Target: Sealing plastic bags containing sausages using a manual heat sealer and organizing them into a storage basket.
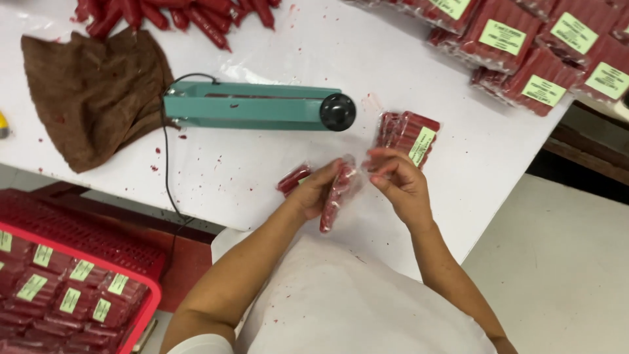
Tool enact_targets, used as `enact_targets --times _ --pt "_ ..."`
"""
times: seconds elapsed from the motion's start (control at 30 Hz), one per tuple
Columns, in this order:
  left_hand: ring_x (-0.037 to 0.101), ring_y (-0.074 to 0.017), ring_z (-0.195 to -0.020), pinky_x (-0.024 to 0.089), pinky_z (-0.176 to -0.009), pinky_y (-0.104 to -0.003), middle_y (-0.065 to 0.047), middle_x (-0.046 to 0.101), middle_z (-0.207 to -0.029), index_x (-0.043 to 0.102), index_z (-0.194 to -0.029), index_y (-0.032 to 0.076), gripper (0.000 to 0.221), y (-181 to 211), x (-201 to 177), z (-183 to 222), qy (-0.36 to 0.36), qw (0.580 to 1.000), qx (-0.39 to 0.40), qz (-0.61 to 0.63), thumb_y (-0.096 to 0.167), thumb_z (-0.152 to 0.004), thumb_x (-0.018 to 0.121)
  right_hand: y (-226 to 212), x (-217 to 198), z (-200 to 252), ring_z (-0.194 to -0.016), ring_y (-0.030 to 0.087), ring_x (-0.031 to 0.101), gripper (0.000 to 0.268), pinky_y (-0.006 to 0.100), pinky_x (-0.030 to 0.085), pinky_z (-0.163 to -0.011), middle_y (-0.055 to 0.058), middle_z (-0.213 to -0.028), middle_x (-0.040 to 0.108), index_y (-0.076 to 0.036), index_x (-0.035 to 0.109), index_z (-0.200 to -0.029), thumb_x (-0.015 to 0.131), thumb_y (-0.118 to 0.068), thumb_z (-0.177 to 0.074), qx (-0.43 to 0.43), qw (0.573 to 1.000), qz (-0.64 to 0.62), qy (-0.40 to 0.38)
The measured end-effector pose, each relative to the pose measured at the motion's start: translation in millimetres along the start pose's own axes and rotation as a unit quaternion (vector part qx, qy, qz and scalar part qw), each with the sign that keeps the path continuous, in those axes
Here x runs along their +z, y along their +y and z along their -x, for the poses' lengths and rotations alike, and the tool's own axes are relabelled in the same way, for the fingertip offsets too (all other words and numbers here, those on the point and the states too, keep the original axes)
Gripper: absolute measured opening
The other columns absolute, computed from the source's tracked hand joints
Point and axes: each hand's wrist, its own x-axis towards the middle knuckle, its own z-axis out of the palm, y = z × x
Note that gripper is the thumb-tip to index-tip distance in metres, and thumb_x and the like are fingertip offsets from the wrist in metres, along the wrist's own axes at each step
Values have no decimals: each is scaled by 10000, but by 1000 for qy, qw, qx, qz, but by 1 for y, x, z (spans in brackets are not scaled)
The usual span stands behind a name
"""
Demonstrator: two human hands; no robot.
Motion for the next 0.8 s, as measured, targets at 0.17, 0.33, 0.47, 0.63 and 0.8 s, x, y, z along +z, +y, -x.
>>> enact_targets --times 0.17,0.33,0.47,0.63,0.8 --pt "718 -262 -935 597 -790 -423 -116 721 -1047 648 -1179 114 390 20 -74 37 34 999 27 -14 202 -836 813 -8 1 -9 -747 146 707 281 277 608 -708 101 -938 702 -10 582 -1090 745 10 -862 107 983 -147 -15" --pt "734 -279 -967 619 -802 -472 -125 744 -1087 708 -1203 85 413 47 -86 62 90 993 0 -79 138 -809 821 -21 0 -52 -602 132 671 485 220 589 -536 51 -801 668 -58 564 -1299 717 44 -850 115 990 -85 2" --pt "730 -235 -974 604 -856 -454 -70 751 -1053 722 -1153 150 379 61 -57 66 84 990 110 -26 182 -795 841 -58 26 -84 -761 148 598 266 257 520 -736 96 -837 614 -43 581 -1287 640 -44 -1027 -64 992 -47 101" --pt "671 -316 -1154 513 -1056 -534 -117 729 -1197 716 -1213 114 354 42 -75 32 37 929 299 215 144 -868 791 -104 76 -105 -974 227 538 247 319 450 -904 51 -928 686 -92 702 -1229 753 -116 -989 -208 952 224 14" --pt "548 -334 -1284 438 -1119 -566 -164 612 -1352 551 -1389 56 558 29 -89 22 19 888 317 332 147 -876 753 -90 104 -117 -825 221 457 124 373 391 -561 -48 -666 545 -192 735 -1039 611 -196 -1029 -125 889 442 -4"
